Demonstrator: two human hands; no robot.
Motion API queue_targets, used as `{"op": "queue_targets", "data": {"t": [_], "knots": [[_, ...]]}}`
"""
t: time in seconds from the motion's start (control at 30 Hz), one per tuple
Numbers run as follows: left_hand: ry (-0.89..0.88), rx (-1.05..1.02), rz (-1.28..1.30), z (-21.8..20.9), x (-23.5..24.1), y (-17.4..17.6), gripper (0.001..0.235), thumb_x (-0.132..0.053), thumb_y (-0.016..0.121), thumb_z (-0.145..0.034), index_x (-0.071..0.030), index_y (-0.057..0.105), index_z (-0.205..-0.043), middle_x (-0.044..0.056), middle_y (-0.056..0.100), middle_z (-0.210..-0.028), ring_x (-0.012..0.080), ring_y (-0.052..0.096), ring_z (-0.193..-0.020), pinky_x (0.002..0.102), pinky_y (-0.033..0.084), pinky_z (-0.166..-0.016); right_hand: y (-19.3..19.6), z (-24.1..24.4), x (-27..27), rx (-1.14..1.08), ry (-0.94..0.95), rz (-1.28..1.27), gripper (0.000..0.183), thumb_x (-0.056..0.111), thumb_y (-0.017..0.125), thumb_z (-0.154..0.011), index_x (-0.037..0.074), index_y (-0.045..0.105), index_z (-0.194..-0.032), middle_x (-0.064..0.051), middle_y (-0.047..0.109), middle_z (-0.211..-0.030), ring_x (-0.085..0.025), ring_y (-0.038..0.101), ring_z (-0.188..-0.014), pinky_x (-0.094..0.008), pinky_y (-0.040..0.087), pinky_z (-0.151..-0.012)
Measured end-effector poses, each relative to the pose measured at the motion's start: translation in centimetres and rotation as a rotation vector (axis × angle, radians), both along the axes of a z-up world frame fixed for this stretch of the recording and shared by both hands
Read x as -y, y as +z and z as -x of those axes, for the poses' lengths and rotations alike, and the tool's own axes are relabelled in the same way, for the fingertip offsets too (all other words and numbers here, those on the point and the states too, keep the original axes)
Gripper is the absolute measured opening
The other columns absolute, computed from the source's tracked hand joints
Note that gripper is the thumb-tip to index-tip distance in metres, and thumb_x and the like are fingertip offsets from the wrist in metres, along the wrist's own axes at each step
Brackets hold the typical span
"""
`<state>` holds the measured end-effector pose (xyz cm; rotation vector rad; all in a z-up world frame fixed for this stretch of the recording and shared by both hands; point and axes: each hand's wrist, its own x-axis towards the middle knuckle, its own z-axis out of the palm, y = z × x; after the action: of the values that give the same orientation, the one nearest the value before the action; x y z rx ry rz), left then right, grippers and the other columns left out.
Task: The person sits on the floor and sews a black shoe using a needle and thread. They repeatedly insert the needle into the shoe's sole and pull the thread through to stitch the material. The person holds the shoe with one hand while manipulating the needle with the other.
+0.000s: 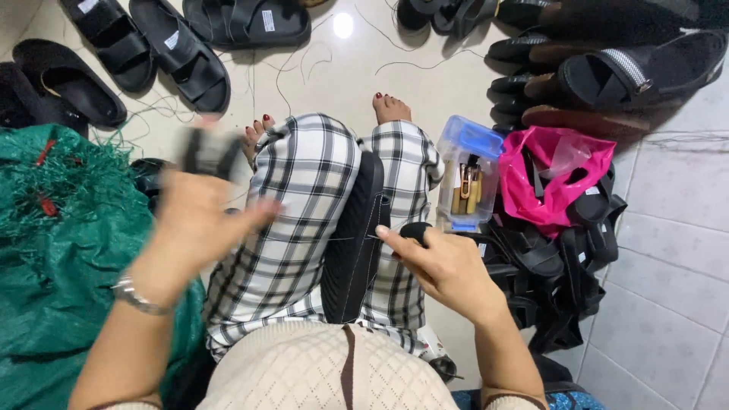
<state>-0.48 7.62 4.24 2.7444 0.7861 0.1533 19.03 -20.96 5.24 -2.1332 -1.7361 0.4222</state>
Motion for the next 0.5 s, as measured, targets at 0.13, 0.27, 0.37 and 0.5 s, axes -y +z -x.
{"op": "queue_targets", "data": {"t": [0.13, 0.27, 0.37, 0.5], "knots": [[-0.382, 0.058, 0.323, -2.8, 3.4, -1.2, 0.103, -0.062, 0.085, -0.063, -0.013, 0.049, -0.146, 0.026, 0.015, -0.164, 0.0429, 0.001, -0.152, 0.062, 0.008, -0.121, 0.2, -0.1, -0.7, 0.027, 0.019, 0.058, 0.050, 0.016, 0.068, -0.089, 0.026, 0.063, -0.137, 0.000, 0.037, -0.066, -0.016, 0.036, -0.049, -0.032, 0.032, -0.044], [-0.549, 0.131, 0.186, -3.6, 4.7, -3.2, 0.120, -0.071, 0.085, -0.062, -0.011, 0.041, -0.157, 0.021, 0.004, -0.168, 0.0410, -0.010, -0.153, 0.059, -0.008, -0.122, 0.4, -0.2, -0.8, 0.011, 0.018, 0.077, 0.049, 0.015, 0.068, -0.089, 0.026, 0.064, -0.137, 0.000, 0.038, -0.066, -0.015, 0.037, -0.050, -0.031, 0.032, -0.045], [-0.547, 0.120, 0.188, -3.7, 5.0, -3.6, 0.125, -0.072, 0.087, -0.061, -0.015, 0.037, -0.161, 0.018, 0.004, -0.169, 0.0408, -0.014, -0.151, 0.061, -0.011, -0.121, 0.3, -0.4, -0.8, 0.002, 0.022, 0.061, 0.049, 0.014, 0.067, -0.089, 0.026, 0.065, -0.136, 0.000, 0.035, -0.065, -0.015, 0.033, -0.049, -0.031, 0.029, -0.044], [-0.542, 0.147, 0.173, -3.9, 5.2, -3.7, 0.117, -0.071, 0.087, -0.058, -0.016, 0.050, -0.154, 0.017, 0.012, -0.170, 0.0411, -0.012, -0.152, 0.058, -0.015, -0.119, 1.3, -0.2, -1.2, 0.015, 0.020, 0.045, 0.047, 0.013, 0.068, -0.088, 0.025, 0.067, -0.134, 0.000, 0.035, -0.064, -0.014, 0.033, -0.047, -0.031, 0.029, -0.042]]}}
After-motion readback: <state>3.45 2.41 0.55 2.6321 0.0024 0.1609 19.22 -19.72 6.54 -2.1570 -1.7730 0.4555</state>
